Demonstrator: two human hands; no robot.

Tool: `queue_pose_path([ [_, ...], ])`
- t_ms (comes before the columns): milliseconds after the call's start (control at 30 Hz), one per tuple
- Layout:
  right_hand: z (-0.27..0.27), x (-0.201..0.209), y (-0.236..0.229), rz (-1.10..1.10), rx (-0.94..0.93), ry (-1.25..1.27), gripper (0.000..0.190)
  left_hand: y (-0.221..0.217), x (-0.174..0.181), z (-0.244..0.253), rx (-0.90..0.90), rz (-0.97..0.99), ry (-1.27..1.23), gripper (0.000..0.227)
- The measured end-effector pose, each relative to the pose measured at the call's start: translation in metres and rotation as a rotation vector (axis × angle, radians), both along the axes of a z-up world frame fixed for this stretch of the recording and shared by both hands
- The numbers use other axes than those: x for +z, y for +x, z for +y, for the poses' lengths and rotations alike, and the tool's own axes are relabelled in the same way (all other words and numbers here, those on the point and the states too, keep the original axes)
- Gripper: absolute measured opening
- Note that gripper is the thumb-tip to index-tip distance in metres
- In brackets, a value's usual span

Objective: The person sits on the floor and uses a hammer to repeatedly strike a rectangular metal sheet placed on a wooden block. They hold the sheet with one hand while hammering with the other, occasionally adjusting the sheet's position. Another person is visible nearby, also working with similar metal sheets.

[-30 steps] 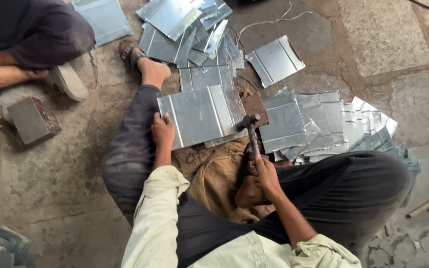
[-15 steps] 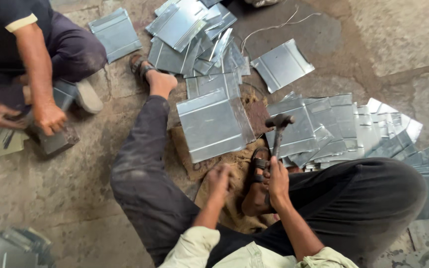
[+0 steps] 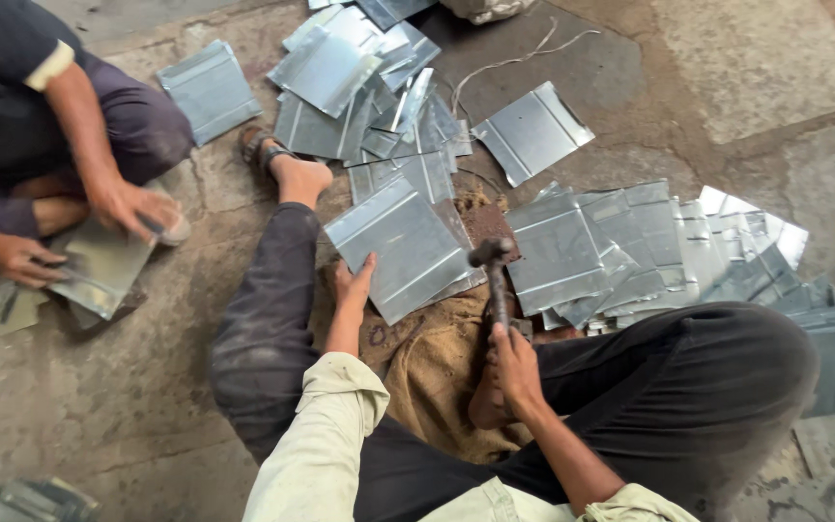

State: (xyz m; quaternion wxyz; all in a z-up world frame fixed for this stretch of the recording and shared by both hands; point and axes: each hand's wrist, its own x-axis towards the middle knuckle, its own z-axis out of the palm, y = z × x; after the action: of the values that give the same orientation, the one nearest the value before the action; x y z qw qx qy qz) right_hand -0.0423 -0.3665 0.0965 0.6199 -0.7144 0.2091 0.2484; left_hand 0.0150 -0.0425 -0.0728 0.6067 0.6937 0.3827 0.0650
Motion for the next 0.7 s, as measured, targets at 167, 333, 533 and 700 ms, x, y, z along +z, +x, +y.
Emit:
queue_pose_path([
  [167,0.0,-0.019,-0.011,-0.21,0.176,-0.186,0.044,0.032,-0.062,-0.017,0.293,-0.06,0.064,0.092],
  [333,0.002,-0.027,-0.004,-0.357,0.383,-0.437,0.044,0.037,-0.058,-0.012,0.171,-0.099,0.35,0.094],
  [533,0.013,-0.022,0.005,-0.238,0.459,-0.435,0.043,0.033,-0.023,-0.032,0.3,-0.193,0.363,0.081],
  [700,0.016,-0.015,-0.001,-0.01,0.297,-0.176,0.036,0.034,-0.019,-0.036,0.291,-0.206,0.323,0.068],
])
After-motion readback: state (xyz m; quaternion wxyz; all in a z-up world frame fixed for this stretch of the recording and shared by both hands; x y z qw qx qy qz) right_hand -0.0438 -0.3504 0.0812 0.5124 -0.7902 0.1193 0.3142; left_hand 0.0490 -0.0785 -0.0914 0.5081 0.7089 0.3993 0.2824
